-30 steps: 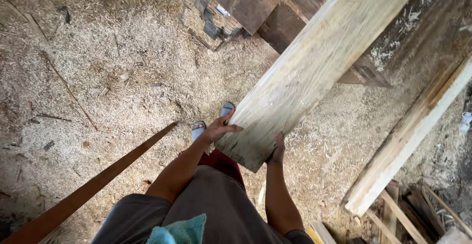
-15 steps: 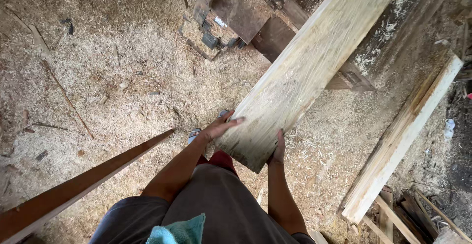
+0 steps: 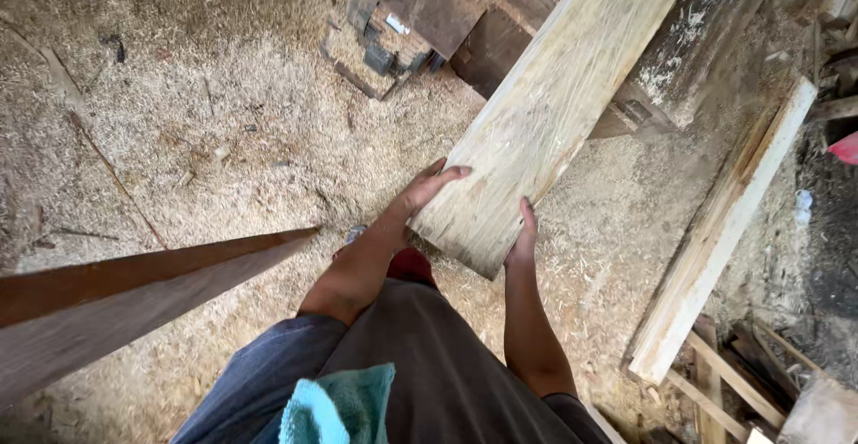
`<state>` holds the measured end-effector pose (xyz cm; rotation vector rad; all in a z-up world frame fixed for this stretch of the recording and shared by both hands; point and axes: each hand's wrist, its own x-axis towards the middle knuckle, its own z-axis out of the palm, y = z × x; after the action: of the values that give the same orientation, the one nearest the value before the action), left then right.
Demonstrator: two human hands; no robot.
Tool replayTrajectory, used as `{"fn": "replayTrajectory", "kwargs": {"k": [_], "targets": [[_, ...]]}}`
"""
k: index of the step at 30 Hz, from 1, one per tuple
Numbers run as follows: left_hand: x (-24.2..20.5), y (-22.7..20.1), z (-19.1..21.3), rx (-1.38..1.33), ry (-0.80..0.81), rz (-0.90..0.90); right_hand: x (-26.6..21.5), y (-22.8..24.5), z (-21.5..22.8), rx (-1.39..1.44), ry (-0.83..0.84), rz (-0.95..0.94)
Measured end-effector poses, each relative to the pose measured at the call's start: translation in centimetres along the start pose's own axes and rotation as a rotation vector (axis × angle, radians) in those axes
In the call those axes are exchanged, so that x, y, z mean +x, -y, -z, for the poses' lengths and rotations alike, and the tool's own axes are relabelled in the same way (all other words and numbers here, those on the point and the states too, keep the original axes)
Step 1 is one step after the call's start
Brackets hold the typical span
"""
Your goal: The person measures a wooden plank with a tape measure, then uses a hammer to tap a small wooden frame. They pick up and reposition several long wooden planks on a workbench and floor, moving them one at a time.
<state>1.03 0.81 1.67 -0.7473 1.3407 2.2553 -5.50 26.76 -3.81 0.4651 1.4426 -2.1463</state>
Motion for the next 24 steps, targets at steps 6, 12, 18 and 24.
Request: {"fn": "replayTrajectory", "kwargs": {"k": [6,12,18,24], "targets": [[-0.3,0.9,0.8,0.133,-0.024,-0.066,-1.2,0.1,-0.5,0.021,0.107,0.024],[-0.2,2.3,1.6,0.071,-0.056,-0.166,-1.6,-0.9,-0.3,0.052,0.128,0.027],[-0.2,3.3,1.3,0.043,0.019,-0.153,-2.9,-0.2,-1.4,0.026,-0.123,-0.047],[1.3,7.5,1.9,0.334,-0.089,-0.017,-3.8,-2.7,1.5,0.048,-0.037,-0.126]]}}
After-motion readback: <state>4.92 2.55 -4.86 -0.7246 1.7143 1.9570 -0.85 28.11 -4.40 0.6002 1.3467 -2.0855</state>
